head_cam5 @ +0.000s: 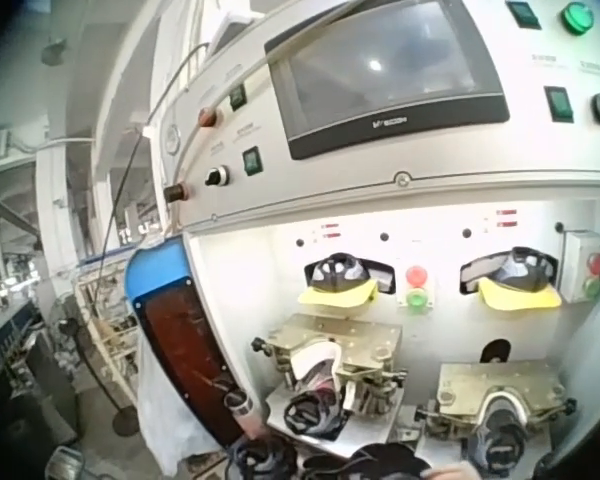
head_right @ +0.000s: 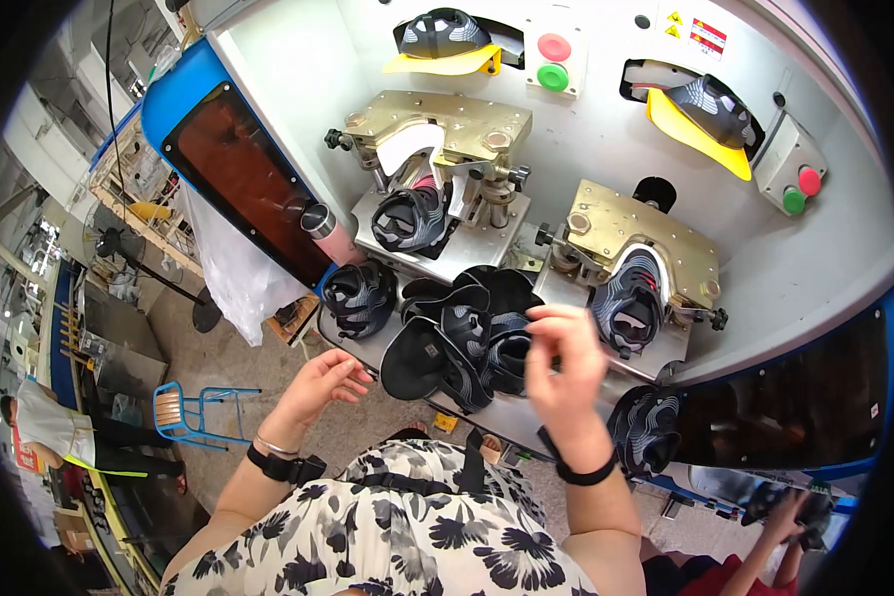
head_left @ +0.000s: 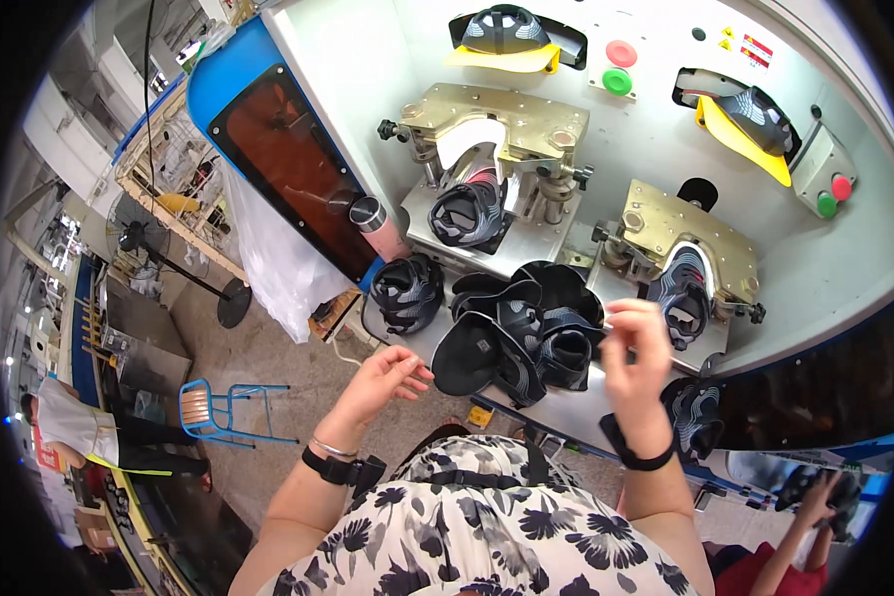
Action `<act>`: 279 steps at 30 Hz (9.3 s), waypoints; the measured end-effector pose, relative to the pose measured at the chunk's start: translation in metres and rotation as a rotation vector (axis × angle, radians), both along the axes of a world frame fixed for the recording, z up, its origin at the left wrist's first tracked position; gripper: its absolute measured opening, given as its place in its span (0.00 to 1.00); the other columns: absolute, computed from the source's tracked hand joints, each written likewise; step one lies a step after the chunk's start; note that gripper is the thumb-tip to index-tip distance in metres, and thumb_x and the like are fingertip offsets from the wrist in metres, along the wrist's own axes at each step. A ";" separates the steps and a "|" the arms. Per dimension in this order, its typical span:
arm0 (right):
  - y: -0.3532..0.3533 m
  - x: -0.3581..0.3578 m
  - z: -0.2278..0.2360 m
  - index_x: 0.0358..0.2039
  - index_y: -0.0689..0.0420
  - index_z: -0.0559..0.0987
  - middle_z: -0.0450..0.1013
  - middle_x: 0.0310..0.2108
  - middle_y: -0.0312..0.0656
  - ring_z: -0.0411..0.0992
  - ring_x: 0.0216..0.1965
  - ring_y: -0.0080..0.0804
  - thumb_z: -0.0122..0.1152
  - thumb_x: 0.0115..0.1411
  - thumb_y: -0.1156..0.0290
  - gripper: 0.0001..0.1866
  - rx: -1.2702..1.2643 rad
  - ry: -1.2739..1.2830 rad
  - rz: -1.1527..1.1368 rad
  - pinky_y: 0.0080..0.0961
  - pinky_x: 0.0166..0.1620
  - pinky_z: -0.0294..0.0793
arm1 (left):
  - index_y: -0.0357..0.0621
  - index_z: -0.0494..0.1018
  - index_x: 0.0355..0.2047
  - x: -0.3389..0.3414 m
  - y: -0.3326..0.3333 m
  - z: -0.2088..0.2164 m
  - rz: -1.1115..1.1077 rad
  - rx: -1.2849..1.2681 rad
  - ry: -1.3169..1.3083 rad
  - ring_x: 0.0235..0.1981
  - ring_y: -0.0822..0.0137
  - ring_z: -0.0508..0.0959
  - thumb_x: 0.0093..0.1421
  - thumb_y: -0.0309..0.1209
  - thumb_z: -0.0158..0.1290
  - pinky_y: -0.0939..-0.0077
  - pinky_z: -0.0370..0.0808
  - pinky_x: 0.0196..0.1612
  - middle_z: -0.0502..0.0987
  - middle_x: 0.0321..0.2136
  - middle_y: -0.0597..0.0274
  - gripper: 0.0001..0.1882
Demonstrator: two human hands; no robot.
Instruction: The recorder is placing shoe uppers onto a toe-lasting machine and activating the cycle to shape the front of the shoes.
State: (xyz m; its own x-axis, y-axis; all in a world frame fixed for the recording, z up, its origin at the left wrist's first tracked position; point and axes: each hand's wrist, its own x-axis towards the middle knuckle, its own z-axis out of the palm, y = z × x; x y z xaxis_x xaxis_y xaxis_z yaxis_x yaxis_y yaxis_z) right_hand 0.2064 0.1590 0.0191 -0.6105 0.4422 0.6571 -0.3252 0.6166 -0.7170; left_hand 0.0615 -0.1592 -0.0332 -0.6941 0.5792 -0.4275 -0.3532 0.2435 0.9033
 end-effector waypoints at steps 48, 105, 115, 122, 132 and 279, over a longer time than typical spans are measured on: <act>-0.191 -0.117 -0.055 0.35 0.58 0.81 0.76 0.39 0.47 0.77 0.38 0.47 0.63 0.35 0.76 0.20 0.807 -0.219 -0.199 0.34 0.36 0.80 | 0.43 0.56 0.63 -0.154 -0.017 0.026 -0.552 0.628 0.291 0.49 0.71 0.76 0.50 0.26 0.68 0.78 0.79 0.42 0.72 0.51 0.62 0.43; -0.169 -0.203 -0.019 0.32 0.60 0.72 0.70 0.27 0.47 0.71 0.31 0.48 0.62 0.57 0.70 0.09 0.257 -0.317 -0.389 0.36 0.35 0.70 | 0.43 0.60 0.58 -0.214 0.028 0.015 -0.576 0.514 -0.418 0.42 0.55 0.82 0.70 0.39 0.47 0.71 0.81 0.41 0.71 0.52 0.52 0.21; -0.135 -0.231 -0.018 0.31 0.57 0.72 0.72 0.29 0.46 0.73 0.31 0.48 0.59 0.62 0.57 0.15 0.365 -0.522 -0.576 0.40 0.34 0.72 | 0.43 0.71 0.47 -0.215 0.097 -0.006 -0.385 0.668 -0.548 0.43 0.63 0.80 0.70 0.38 0.47 0.67 0.79 0.48 0.78 0.41 0.58 0.13; -0.142 -0.237 -0.027 0.31 0.57 0.72 0.73 0.28 0.46 0.74 0.32 0.47 0.58 0.62 0.58 0.14 0.410 -0.558 -0.628 0.40 0.34 0.72 | 0.43 0.72 0.45 -0.221 0.098 -0.024 -0.373 0.591 -0.540 0.42 0.65 0.79 0.70 0.40 0.47 0.67 0.79 0.48 0.78 0.40 0.59 0.14; -0.133 -0.243 -0.021 0.29 0.57 0.72 0.73 0.27 0.46 0.74 0.32 0.47 0.57 0.63 0.58 0.15 0.447 -0.577 -0.651 0.40 0.34 0.72 | 0.42 0.72 0.48 -0.218 0.107 -0.019 -0.336 0.616 -0.541 0.43 0.65 0.79 0.70 0.41 0.46 0.65 0.77 0.51 0.78 0.41 0.59 0.16; 0.046 0.008 -0.111 0.33 0.54 0.76 0.70 0.31 0.40 0.74 0.32 0.45 0.68 0.53 0.63 0.13 0.177 -0.210 -0.976 0.37 0.32 0.73 | 0.40 0.69 0.47 -0.077 0.070 0.013 -0.455 0.421 -0.519 0.40 0.57 0.79 0.71 0.39 0.43 0.63 0.76 0.45 0.77 0.40 0.51 0.15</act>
State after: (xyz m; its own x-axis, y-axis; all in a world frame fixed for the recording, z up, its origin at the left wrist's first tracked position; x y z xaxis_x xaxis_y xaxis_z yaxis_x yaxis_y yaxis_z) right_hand 0.2149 0.2045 -0.0920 -0.1451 0.7162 0.6826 0.4993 0.6486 -0.5745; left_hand -0.0156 -0.0890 -0.0202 -0.1243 0.9413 -0.3140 -0.7008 0.1407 0.6994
